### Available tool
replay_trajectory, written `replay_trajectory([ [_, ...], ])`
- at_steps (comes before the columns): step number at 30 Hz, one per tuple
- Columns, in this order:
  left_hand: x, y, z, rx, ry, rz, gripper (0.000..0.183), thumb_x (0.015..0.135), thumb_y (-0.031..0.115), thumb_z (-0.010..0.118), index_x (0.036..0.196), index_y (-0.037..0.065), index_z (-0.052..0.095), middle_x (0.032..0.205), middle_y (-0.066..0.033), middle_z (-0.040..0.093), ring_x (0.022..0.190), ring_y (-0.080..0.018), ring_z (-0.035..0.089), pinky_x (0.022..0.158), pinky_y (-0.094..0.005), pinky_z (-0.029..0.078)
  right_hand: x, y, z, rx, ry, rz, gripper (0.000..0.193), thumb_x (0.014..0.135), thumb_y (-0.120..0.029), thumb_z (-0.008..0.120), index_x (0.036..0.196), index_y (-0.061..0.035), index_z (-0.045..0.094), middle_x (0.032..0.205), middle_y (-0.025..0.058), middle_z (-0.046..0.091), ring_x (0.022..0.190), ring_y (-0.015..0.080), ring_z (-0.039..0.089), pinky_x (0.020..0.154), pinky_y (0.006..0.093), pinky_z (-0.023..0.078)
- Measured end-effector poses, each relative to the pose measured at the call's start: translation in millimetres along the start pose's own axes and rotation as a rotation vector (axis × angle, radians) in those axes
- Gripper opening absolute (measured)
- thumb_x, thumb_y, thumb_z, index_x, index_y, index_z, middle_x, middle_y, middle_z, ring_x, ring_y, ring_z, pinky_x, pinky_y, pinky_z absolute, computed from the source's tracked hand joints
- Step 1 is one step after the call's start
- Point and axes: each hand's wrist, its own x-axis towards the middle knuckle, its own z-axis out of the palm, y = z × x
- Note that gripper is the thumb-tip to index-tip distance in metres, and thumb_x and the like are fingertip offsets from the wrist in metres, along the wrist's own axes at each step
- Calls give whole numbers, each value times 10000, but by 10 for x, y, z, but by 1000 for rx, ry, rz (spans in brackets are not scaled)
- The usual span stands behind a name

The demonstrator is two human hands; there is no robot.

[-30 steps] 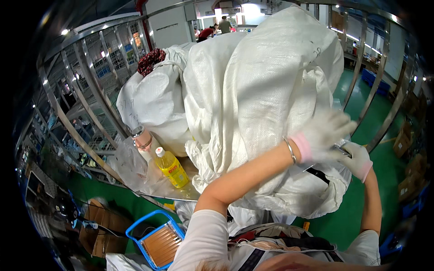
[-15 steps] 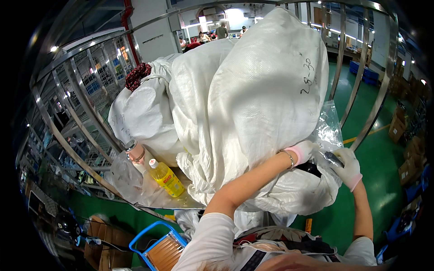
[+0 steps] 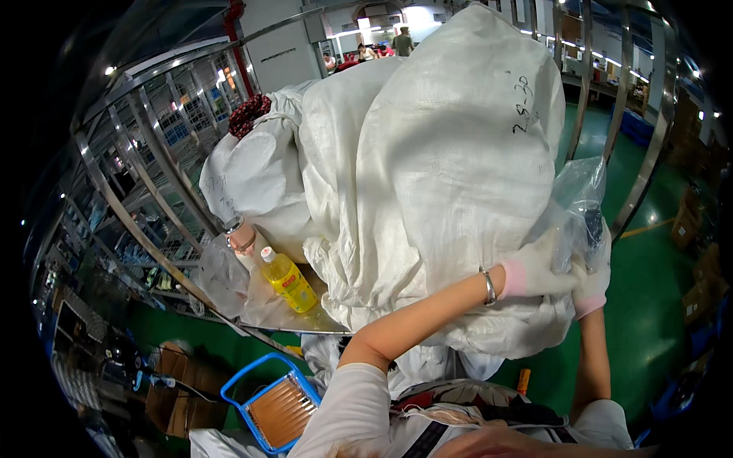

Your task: The person arranges black shoe soles on a metal table and retrieves more soles from large white storage bags.

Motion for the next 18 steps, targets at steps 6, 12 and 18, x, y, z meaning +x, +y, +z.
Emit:
replay_trajectory([
  [6, 62, 280, 151, -409, 181, -159, 496, 815, 272, 708, 1192, 0, 536, 1080, -133, 601, 995, -215, 589, 893, -323, 466, 66, -646, -45, -354, -100, -360, 587, 794, -71, 611, 1332, 60, 418, 1371, 184, 447, 1251, 334, 452, 1067, 395, 342],
  [12, 145, 663, 55, -94, 545, -90, 329, 861, 193, 632, 1119, 1, 564, 964, -98, 634, 900, -178, 605, 783, -316, 493, 80, -867, -144, -393, -116, -609, 589, 652, -10, 624, 1216, 104, 502, 1292, 253, 499, 1198, 463, 443, 1027, 494, 359],
  [18, 115, 1137, -681, 461, 804, -27, 245, 824, 119, 566, 1042, 11, 588, 880, -195, 640, 805, -342, 636, 728, -392, 508, -84, -882, -72, -145, -154, -451, 475, 673, 28, 594, 1145, 67, 563, 1273, 224, 526, 1193, 418, 476, 1004, 447, 395],
])
